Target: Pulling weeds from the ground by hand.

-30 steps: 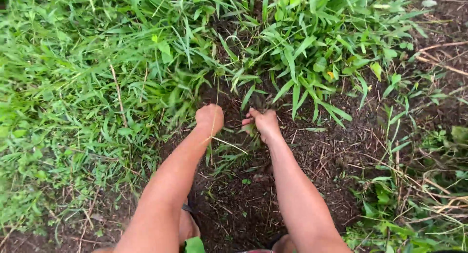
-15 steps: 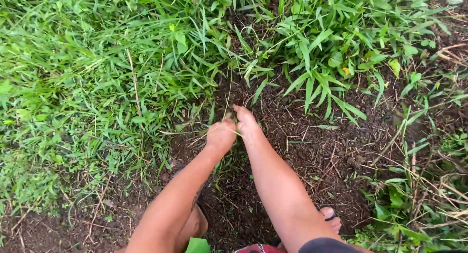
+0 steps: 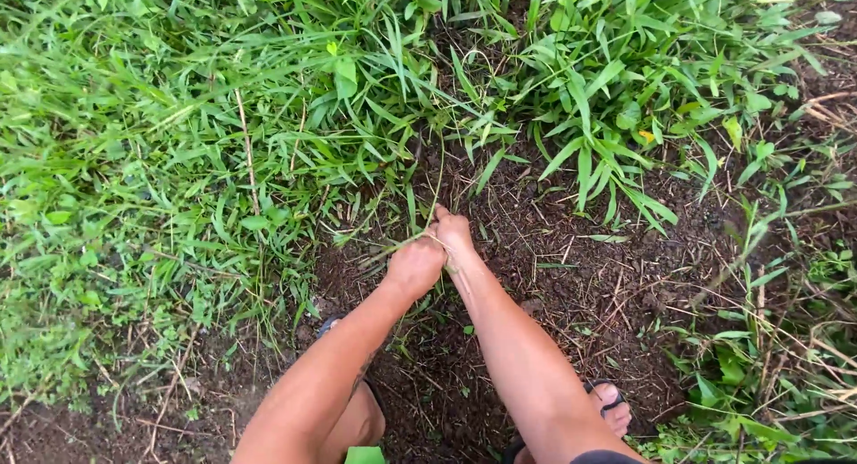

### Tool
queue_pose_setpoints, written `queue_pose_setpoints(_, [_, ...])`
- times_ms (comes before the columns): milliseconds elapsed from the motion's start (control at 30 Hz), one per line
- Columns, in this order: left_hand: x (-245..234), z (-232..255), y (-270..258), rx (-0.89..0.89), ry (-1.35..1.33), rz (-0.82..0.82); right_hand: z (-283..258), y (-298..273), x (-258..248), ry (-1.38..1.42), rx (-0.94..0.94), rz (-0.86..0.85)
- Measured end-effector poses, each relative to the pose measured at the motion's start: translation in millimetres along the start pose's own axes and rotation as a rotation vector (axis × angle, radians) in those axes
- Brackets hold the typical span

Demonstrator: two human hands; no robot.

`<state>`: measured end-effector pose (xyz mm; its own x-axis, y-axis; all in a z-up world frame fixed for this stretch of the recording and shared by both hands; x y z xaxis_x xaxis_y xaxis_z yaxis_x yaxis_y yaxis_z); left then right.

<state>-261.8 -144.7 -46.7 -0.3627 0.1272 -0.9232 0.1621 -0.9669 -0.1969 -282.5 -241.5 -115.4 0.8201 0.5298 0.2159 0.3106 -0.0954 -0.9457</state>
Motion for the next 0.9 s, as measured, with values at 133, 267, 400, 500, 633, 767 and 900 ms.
queue_pose_setpoints(133, [4.8, -0.3, -10.2, 0.093, -0.086, -0.028, -4.2, -41.7, 1.5, -0.005, -0.046, 0.13])
queue_pose_setpoints(267, [-14.2, 21.4, -2.7, 0.276, -0.157, -0.02, 4.6, -42.3, -32.9, 0.184, -0.24, 0.004])
queue_pose_setpoints(400, [-126.1, 24.0, 51.8, 0.276, -0.316, 0.023, -98.7, -157.2, -51.5, 0.121, -0.359, 0.212])
queue_pose_setpoints(500, [-126.0, -1.4, 72.7, 0.178, -0.448, 0.421, -138.9, -199.3, -89.6, 0.194, -0.73, 0.242])
queue_pose_setpoints(633, [-79.2, -30.8, 93.0, -0.036, -0.255, 0.484, -143.2, -190.9, -126.5, -0.215, -0.566, 0.544])
queue_pose_setpoints(767, [-7.4, -53.7, 110.1, -0.119, -0.064, 0.31, -112.8, -163.5, -136.9, -0.51, -0.23, 0.527])
queue_pose_setpoints(900, [-47.5, -40.2, 96.0, -0.229, -0.383, 0.256, -82.2, -135.3, -94.9, -0.189, -0.164, 0.283])
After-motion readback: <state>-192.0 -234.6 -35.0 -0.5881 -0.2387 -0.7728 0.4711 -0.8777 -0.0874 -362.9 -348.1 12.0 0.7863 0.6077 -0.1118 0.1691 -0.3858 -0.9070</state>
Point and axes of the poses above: each hand's wrist, its own y-axis towards the middle knuckle, its own x-axis out of the palm, z = x × y, the point moved 2 cm from there along y, towards the middle knuckle, and after that the axes turned 15 degrees about x, right-handed, at the moved point
